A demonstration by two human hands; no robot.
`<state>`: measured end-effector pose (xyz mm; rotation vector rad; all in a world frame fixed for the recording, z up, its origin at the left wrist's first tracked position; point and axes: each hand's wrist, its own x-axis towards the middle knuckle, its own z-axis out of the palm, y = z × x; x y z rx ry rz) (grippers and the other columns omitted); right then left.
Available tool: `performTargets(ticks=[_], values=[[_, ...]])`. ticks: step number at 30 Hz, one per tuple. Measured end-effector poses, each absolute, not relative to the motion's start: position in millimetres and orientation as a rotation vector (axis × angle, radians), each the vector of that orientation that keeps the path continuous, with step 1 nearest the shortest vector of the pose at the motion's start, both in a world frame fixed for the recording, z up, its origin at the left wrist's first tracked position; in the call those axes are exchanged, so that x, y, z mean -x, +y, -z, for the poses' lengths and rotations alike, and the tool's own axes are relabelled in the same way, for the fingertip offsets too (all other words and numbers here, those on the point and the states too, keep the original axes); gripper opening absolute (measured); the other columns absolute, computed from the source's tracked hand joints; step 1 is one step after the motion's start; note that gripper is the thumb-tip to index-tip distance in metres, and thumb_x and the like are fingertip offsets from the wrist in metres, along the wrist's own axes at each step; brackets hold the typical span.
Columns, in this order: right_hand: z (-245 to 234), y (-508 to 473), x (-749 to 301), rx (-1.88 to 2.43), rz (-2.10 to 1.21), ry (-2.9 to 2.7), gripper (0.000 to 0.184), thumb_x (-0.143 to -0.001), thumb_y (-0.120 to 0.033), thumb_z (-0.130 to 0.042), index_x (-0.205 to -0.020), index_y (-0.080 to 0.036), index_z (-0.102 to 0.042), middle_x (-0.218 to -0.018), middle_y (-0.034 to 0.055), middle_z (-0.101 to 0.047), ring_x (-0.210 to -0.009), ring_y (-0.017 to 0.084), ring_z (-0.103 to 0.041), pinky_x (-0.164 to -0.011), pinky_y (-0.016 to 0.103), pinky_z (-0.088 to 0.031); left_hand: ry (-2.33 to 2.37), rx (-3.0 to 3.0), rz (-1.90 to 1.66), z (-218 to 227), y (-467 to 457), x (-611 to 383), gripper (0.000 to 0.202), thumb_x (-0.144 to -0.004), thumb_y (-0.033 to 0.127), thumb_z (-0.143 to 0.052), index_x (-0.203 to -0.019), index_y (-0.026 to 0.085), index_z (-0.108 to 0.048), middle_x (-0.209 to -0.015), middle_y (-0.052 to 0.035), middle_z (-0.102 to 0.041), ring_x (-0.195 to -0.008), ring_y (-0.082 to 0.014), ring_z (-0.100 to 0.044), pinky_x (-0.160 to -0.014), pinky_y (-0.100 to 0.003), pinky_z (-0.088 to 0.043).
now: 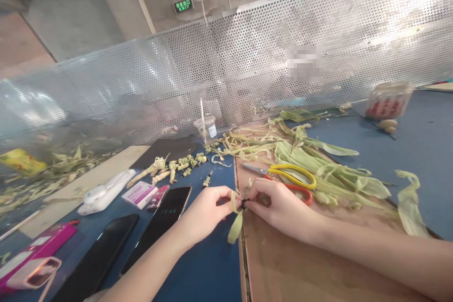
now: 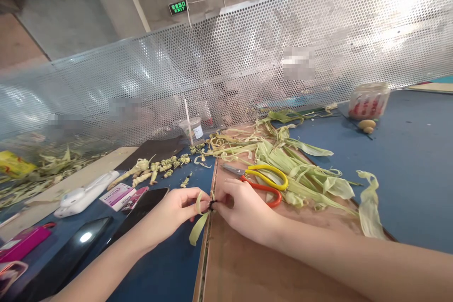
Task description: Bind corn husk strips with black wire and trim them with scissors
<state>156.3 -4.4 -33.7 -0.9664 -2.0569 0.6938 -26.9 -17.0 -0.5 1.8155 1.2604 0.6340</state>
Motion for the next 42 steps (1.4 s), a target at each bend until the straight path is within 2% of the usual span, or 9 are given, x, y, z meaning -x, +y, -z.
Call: performTargets(ticks=[5,12,20,25,29,35,42], values=[[32.7,-4.5,-155.9,0.963,-0.719,-2.047,0.007,-0.079,-0.021,-0.054,-0.072,-0.018,-0.056,-0.067,-0.0027,-0.057,-0.062,0.011,-0.048,-0.058,0.024,-0.037,1.283,-1.876,-0.630,1.0,-17.2,26.7,0.021,-0.081,0.033,-0.050,-0.073,0.015,-0.056,-0.069,0.0027,-0.051,-0.062,-0.0110,-0.042,-0.058,-0.022,-0.035],[30.4,-5.9,-156.9,0.953,-0.779,-2.024,0.008,-0.080,-0.021,-0.053,-0.073,-0.018,-0.056,-0.071,-0.0013,-0.061,-0.065,0.012,-0.052,-0.060,0.024,-0.039,1.272,-2.021,-0.653,-0.8,-19.8,24.9,0.015,-0.081,0.027,-0.048,-0.072,0.017,-0.055,-0.076,0.0014,-0.054,-0.070,-0.0134,-0.049,-0.066,-0.023,-0.039],[32.3,-5.5,-157.5,0.940,-0.760,-2.051,0.009,-0.080,-0.019,-0.051,-0.074,-0.018,-0.057,-0.070,-0.0012,-0.059,-0.064,0.012,-0.051,-0.059,0.025,-0.038,1.304,-2.154,-0.614,-0.3,-20.4,23.7,0.021,-0.081,0.033,-0.049,-0.072,0.017,-0.058,-0.080,-0.0013,-0.056,-0.074,-0.0156,-0.052,-0.071,-0.026,-0.041],[29.4,-6.8,-156.4,0.940,-0.675,-2.098,0.009,-0.078,-0.015,-0.052,-0.071,-0.018,-0.056,-0.067,-0.0019,-0.054,-0.061,0.011,-0.047,-0.058,0.024,-0.038,1.292,-2.185,-0.580,-1.4,-17.8,24.7,0.023,-0.084,0.026,-0.042,-0.069,0.017,-0.057,-0.076,-0.0007,-0.055,-0.071,-0.0144,-0.050,-0.068,-0.023,-0.039],[26.2,-9.2,-156.5,0.930,-0.558,-2.160,0.014,-0.079,-0.011,-0.047,-0.070,-0.018,-0.055,-0.068,-0.0007,-0.053,-0.062,0.012,-0.047,-0.059,0.024,-0.039,1.370,-2.188,-0.603,-2.8,-17.8,23.9,0.025,-0.083,0.029,-0.040,-0.067,0.018,-0.055,-0.071,0.0004,-0.054,-0.068,-0.0144,-0.048,-0.065,-0.022,-0.038],[31.0,-10.9,-156.0,0.926,-0.371,-2.229,0.016,-0.080,-0.009,-0.044,-0.072,-0.017,-0.055,-0.080,0.0042,-0.052,-0.075,0.015,-0.049,-0.071,0.030,-0.043,1.522,-2.191,-0.568,-2.5,-15.6,23.6,0.030,-0.081,0.034,-0.042,-0.059,0.017,-0.053,-0.059,0.0027,-0.048,-0.058,-0.0134,-0.043,-0.055,-0.023,-0.033],[35.3,-11.5,-153.6,0.922,-0.200,-2.368,0.012,-0.074,-0.007,-0.044,-0.068,-0.016,-0.050,-0.084,0.0064,-0.049,-0.081,0.018,-0.048,-0.074,0.034,-0.042,1.511,-2.110,-0.628,-1.0,-15.5,21.5,0.024,-0.080,0.032,-0.045,-0.070,0.018,-0.062,-0.070,0.0007,-0.063,-0.067,-0.0166,-0.054,-0.061,-0.023,-0.038]])
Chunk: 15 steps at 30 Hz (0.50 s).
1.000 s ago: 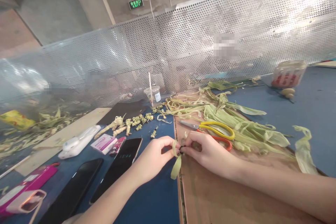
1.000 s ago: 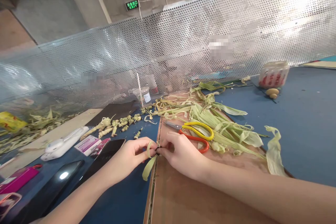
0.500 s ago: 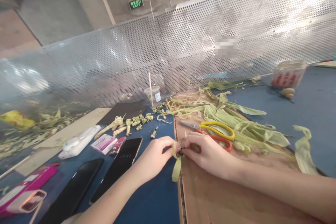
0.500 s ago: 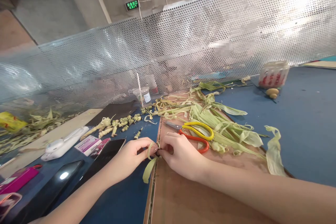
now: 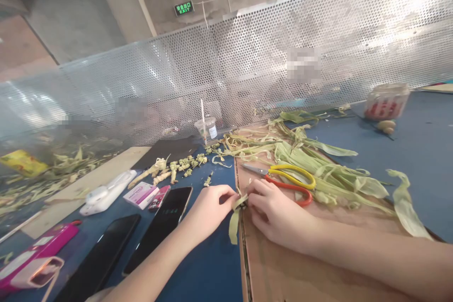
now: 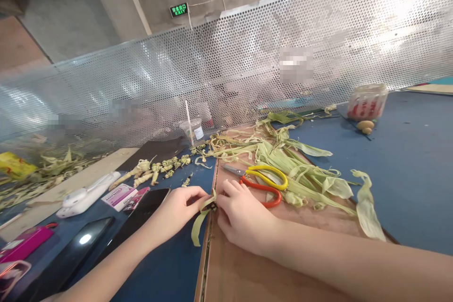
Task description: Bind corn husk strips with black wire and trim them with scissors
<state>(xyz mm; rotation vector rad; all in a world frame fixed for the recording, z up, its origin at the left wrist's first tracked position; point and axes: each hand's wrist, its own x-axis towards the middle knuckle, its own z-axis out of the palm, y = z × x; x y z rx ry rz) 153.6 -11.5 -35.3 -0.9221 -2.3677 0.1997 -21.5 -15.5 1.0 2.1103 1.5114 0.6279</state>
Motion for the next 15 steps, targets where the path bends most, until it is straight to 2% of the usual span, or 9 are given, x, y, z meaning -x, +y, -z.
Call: performTargets(ticks=[7,15], values=[[34.5,-14.1,-154.3,0.931,-0.075,-2.428,0.009,-0.069,-0.008,-0.045,-0.069,-0.015,-0.051,-0.088,0.0066,-0.051,-0.086,0.020,-0.047,-0.079,0.038,-0.039,1.578,-2.101,-0.627,-1.1,-13.0,22.8,0.029,-0.081,0.038,-0.041,-0.069,0.018,-0.059,-0.059,0.0021,-0.057,-0.052,-0.0131,-0.045,-0.051,-0.024,-0.034],[37.8,-13.7,-155.5,0.892,-0.064,-2.400,0.015,-0.065,-0.007,-0.045,-0.073,-0.016,-0.054,-0.093,0.0052,-0.052,-0.087,0.018,-0.047,-0.081,0.036,-0.036,1.605,-2.167,-0.668,7.9,-7.9,27.8,0.022,-0.084,0.034,-0.039,-0.071,0.019,-0.050,-0.060,0.0035,-0.053,-0.052,-0.0120,-0.046,-0.050,-0.022,-0.031]])
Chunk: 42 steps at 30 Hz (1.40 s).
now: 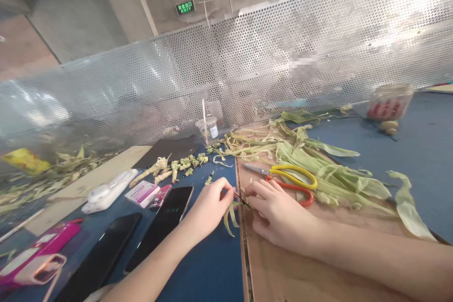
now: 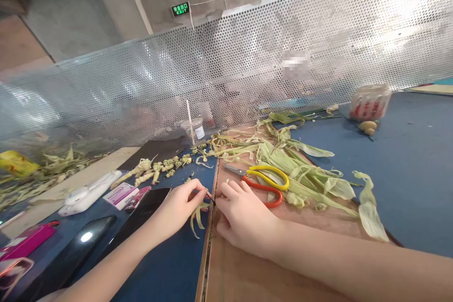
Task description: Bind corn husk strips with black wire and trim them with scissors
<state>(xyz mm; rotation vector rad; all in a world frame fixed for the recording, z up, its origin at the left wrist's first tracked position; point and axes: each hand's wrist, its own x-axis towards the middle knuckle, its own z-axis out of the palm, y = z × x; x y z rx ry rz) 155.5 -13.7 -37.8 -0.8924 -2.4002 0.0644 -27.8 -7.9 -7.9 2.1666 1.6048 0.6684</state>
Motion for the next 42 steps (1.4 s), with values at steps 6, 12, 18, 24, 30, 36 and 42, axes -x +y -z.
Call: performTargets(ticks=[6,12,18,24,30,36,42], values=[[37.9,-13.3,-154.9,0.841,-0.066,-2.358,0.010,-0.063,-0.007,-0.046,-0.066,-0.016,-0.050,-0.093,0.0038,-0.052,-0.082,0.017,-0.045,-0.078,0.033,-0.036,1.661,-2.130,-0.691,8.1,-8.5,26.7,0.022,-0.084,0.036,-0.037,-0.069,0.020,-0.043,-0.058,0.0040,-0.049,-0.052,-0.0137,-0.050,-0.049,-0.023,-0.033],[36.1,-12.9,-156.3,0.871,-0.076,-2.325,0.008,-0.065,-0.008,-0.048,-0.065,-0.016,-0.048,-0.098,0.0049,-0.052,-0.085,0.018,-0.044,-0.077,0.032,-0.037,1.662,-1.957,-0.758,10.4,-6.5,30.6,0.023,-0.084,0.039,-0.037,-0.071,0.021,-0.042,-0.063,0.0015,-0.056,-0.057,-0.0162,-0.058,-0.052,-0.025,-0.040],[31.4,-18.1,-157.0,0.980,-0.048,-2.317,0.008,-0.076,-0.025,-0.052,-0.076,-0.017,-0.053,-0.090,0.0052,-0.054,-0.082,0.019,-0.045,-0.076,0.037,-0.038,1.477,-1.817,-0.766,6.4,-7.6,33.2,0.024,-0.082,0.041,-0.043,-0.073,0.019,-0.046,-0.072,0.0006,-0.060,-0.066,-0.0167,-0.061,-0.058,-0.025,-0.043],[39.1,-9.4,-155.6,0.989,-0.048,-2.281,0.019,-0.080,-0.033,-0.057,-0.092,-0.019,-0.056,-0.094,0.0048,-0.056,-0.089,0.021,-0.048,-0.078,0.037,-0.038,1.387,-1.670,-0.770,4.2,-12.1,29.8,0.029,-0.084,0.044,-0.042,-0.079,0.017,-0.052,-0.078,-0.0015,-0.062,-0.067,-0.0163,-0.061,-0.064,-0.026,-0.044],[37.0,-7.9,-156.7,0.906,-0.014,-2.306,0.018,-0.088,-0.032,-0.048,-0.084,-0.022,-0.063,-0.081,0.0020,-0.061,-0.082,0.017,-0.050,-0.076,0.033,-0.035,1.354,-1.675,-0.786,2.3,-15.8,27.2,0.026,-0.084,0.040,-0.044,-0.075,0.017,-0.052,-0.072,0.0002,-0.061,-0.068,-0.0141,-0.060,-0.065,-0.025,-0.044],[38.2,-6.6,-157.0,0.865,0.093,-2.335,0.019,-0.088,-0.019,-0.047,-0.077,-0.018,-0.062,-0.075,0.0019,-0.061,-0.077,0.015,-0.050,-0.070,0.030,-0.033,1.285,-1.424,-0.730,-2.1,-17.5,24.0,0.022,-0.081,0.037,-0.050,-0.074,0.016,-0.047,-0.073,-0.0034,-0.061,-0.066,-0.0197,-0.064,-0.051,-0.028,-0.050],[38.0,-9.2,-157.8,0.748,0.184,-2.357,0.019,-0.089,-0.018,-0.045,-0.080,-0.018,-0.062,-0.078,0.0030,-0.059,-0.075,0.015,-0.047,-0.071,0.031,-0.031,1.285,-1.422,-0.583,-4.1,-17.7,26.7,0.031,-0.078,0.045,-0.052,-0.073,0.014,-0.051,-0.073,-0.0064,-0.063,-0.057,-0.0194,-0.064,-0.048,-0.028,-0.050]])
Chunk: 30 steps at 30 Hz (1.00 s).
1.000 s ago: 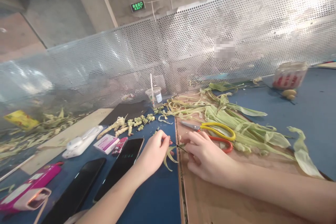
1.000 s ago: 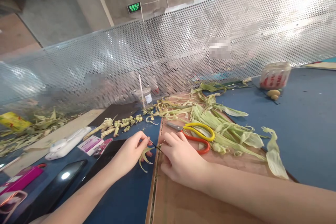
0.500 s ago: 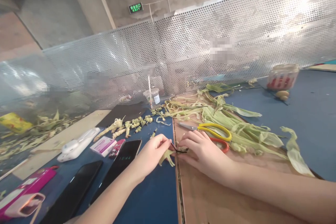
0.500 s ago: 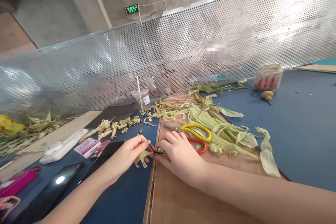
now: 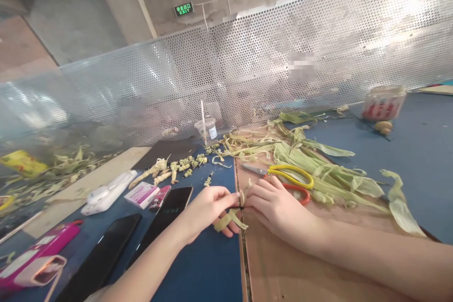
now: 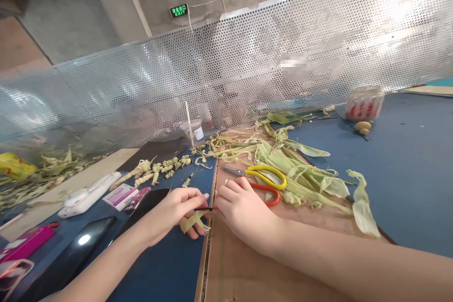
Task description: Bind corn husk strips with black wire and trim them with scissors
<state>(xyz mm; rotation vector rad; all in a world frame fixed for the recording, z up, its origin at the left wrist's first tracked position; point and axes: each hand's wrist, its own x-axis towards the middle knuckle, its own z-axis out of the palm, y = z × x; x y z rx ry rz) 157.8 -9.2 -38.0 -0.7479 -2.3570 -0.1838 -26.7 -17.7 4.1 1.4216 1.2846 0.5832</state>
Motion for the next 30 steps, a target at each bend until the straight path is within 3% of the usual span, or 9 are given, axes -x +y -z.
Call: performTargets(ticks=[7,16,20,23,30], values=[[35.6,-12.4,-161.2,0.731,0.292,-2.412,0.019,-0.090,-0.015,-0.041,-0.081,-0.015,-0.059,-0.080,0.0042,-0.057,-0.076,0.016,-0.045,-0.073,0.033,-0.030,1.260,-1.591,-0.523,-4.9,-20.1,28.1,0.030,-0.072,0.041,-0.061,-0.077,0.012,-0.061,-0.081,-0.0099,-0.069,-0.070,-0.0206,-0.065,-0.058,-0.027,-0.048],[31.6,-13.4,-163.3,0.681,0.350,-2.423,0.024,-0.091,-0.013,-0.036,-0.080,-0.015,-0.057,-0.083,0.0055,-0.056,-0.075,0.017,-0.044,-0.072,0.032,-0.029,1.255,-1.640,-0.525,-5.5,-21.9,26.2,0.027,-0.070,0.039,-0.063,-0.075,0.012,-0.065,-0.073,-0.0071,-0.069,-0.060,-0.0160,-0.059,-0.052,-0.025,-0.045],[29.0,-12.4,-165.6,0.649,0.462,-2.425,0.022,-0.090,-0.013,-0.037,-0.081,-0.015,-0.057,-0.080,0.0054,-0.054,-0.074,0.017,-0.042,-0.073,0.033,-0.028,1.260,-1.725,-0.517,-6.1,-20.5,27.4,0.025,-0.076,0.038,-0.056,-0.074,0.014,-0.062,-0.073,-0.0051,-0.068,-0.052,-0.0112,-0.051,-0.050,-0.023,-0.040],[26.9,-12.6,-166.8,0.666,0.537,-2.440,0.021,-0.089,-0.013,-0.037,-0.081,-0.016,-0.056,-0.076,0.0043,-0.051,-0.071,0.017,-0.039,-0.069,0.032,-0.028,1.261,-1.846,-0.551,-9.2,-23.5,24.8,0.027,-0.081,0.039,-0.048,-0.072,0.015,-0.057,-0.071,-0.0029,-0.066,-0.056,-0.0120,-0.051,-0.052,-0.023,-0.038],[20.6,-14.3,-164.5,0.695,0.505,-2.462,0.024,-0.087,-0.007,-0.033,-0.073,-0.015,-0.051,-0.076,0.0042,-0.047,-0.068,0.016,-0.034,-0.062,0.031,-0.026,1.397,-2.343,-0.675,-9.2,-33.5,20.1,0.027,-0.087,0.034,-0.037,-0.065,0.020,-0.043,-0.057,0.0036,-0.047,-0.051,-0.0108,-0.039,-0.050,-0.022,-0.029]])
